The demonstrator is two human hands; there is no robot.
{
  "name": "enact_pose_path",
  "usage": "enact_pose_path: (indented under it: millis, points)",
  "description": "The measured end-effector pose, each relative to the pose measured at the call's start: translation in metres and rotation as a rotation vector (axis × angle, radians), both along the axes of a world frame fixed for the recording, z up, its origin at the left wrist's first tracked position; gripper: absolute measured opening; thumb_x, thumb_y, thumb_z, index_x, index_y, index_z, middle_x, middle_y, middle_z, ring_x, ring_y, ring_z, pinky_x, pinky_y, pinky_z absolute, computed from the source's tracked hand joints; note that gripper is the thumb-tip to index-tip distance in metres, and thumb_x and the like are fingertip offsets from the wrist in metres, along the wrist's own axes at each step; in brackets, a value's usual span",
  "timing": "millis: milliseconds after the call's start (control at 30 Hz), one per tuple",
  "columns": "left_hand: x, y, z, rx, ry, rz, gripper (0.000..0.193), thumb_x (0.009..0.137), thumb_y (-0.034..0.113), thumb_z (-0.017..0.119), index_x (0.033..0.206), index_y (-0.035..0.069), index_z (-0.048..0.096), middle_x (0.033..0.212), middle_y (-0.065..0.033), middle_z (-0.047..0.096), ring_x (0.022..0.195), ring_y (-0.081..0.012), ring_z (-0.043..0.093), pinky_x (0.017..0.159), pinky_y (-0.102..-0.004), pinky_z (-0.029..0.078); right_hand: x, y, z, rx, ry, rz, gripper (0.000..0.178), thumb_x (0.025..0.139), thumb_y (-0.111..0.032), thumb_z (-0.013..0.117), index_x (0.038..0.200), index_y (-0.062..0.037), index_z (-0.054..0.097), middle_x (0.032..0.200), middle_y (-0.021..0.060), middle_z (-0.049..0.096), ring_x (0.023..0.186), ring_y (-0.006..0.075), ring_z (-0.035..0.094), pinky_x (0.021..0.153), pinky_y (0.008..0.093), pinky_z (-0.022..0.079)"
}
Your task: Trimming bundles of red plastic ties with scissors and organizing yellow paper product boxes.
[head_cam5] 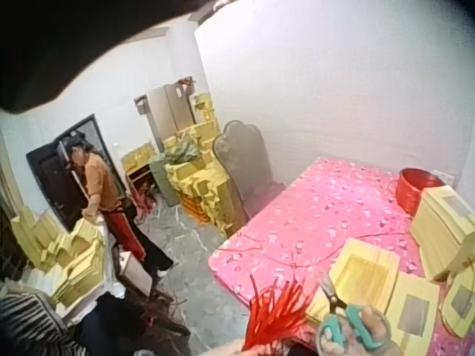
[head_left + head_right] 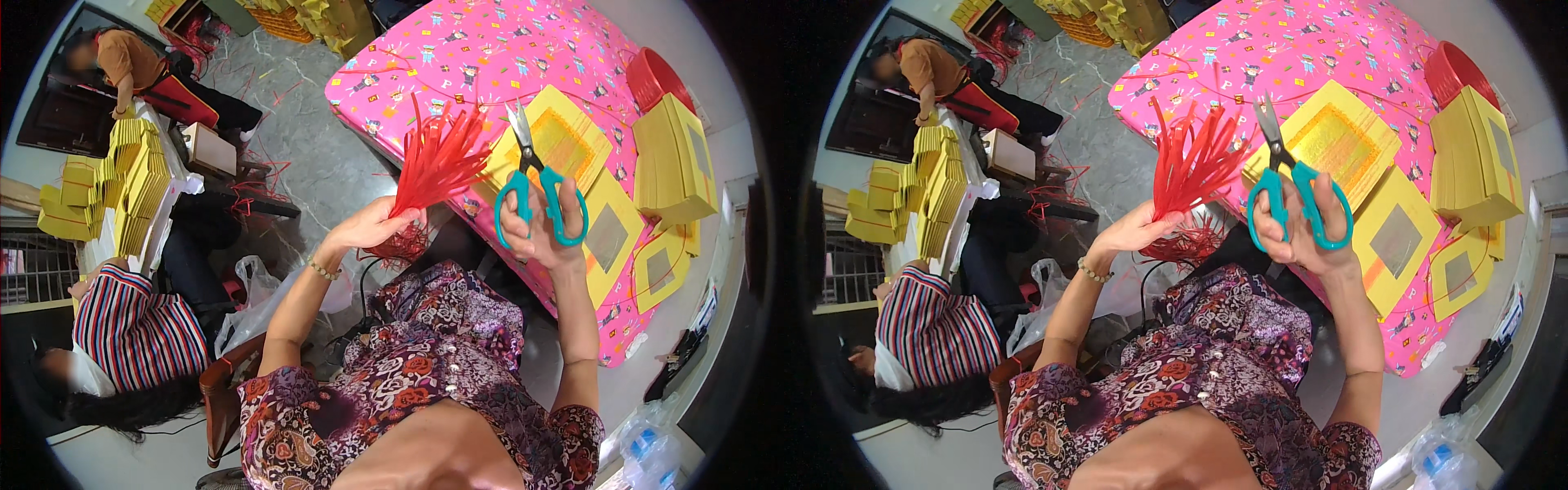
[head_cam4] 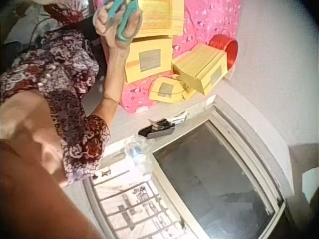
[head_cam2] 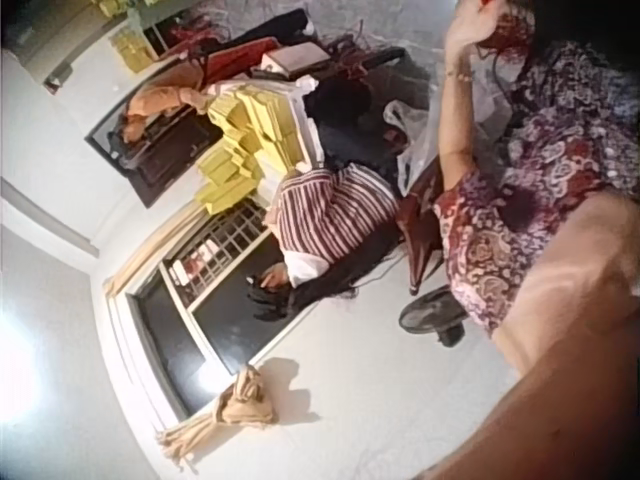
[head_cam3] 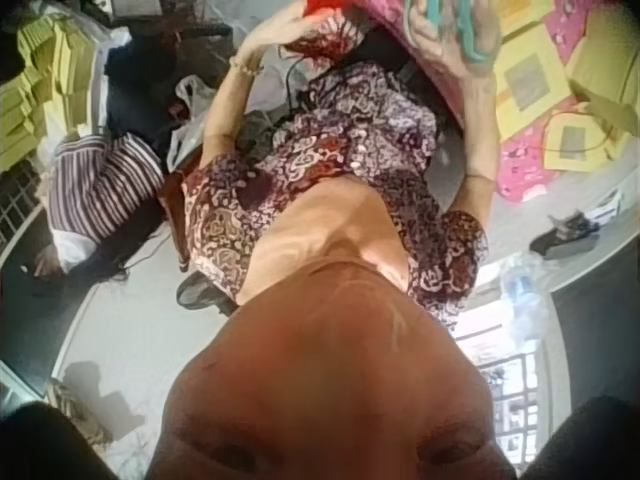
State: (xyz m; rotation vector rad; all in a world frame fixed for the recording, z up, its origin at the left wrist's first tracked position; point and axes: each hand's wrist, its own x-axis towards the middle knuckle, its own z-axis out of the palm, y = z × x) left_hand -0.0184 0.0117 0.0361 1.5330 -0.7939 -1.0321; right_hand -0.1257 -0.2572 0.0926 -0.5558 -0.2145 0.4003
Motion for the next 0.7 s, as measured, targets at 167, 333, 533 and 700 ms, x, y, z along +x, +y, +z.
enact_pose_path:
  millis: [167,333,533,700]
  points:
    - [-0.001,-0.003,0.009,0.084,-0.3,0.071,0.023,0.097,0.023,0.045,0.094,0.003,0.057,0.075,-0.0056,0.052,0.068,-0.0116,0.047,0.065,-0.0293,0.042,-0.014,0.013,0.013,-0.43,-0.109,-0.019,0.073,0.082,-0.071,0.043,0.108,-0.0025,0.047,0.079,0.0033,0.052,0.059,0.0083,0.051,0.046,0.0196,0.038]
    - [0.0,-0.005,0.009,0.092,-0.252,0.021,0.023,0.097,0.022,0.044,0.093,0.003,0.057,0.072,-0.0054,0.052,0.065,-0.0122,0.048,0.062,-0.0297,0.041,-0.009,0.013,0.005,-0.519,0.002,0.048,0.064,0.086,-0.066,0.04,0.107,-0.0058,0.048,0.078,0.0007,0.052,0.06,0.0067,0.051,0.045,0.0174,0.04]
    - [0.002,-0.005,0.007,0.108,-0.195,0.018,0.023,0.097,0.022,0.045,0.095,0.003,0.056,0.07,-0.0045,0.051,0.063,-0.0129,0.048,0.061,-0.0301,0.042,-0.003,0.016,-0.001,-0.475,-0.002,0.084,0.064,0.087,-0.065,0.039,0.107,-0.0048,0.047,0.079,0.0033,0.052,0.06,0.0092,0.052,0.043,0.0194,0.044]
    - [-0.001,-0.008,0.008,0.055,-0.226,0.008,0.024,0.097,0.022,0.045,0.096,0.001,0.056,0.077,-0.008,0.057,0.071,-0.0169,0.054,0.069,-0.0319,0.045,-0.003,0.02,0.0,-0.449,-0.009,0.088,0.068,0.086,-0.067,0.04,0.109,-0.003,0.046,0.08,0.0058,0.051,0.06,0.0116,0.053,0.044,0.0211,0.045]
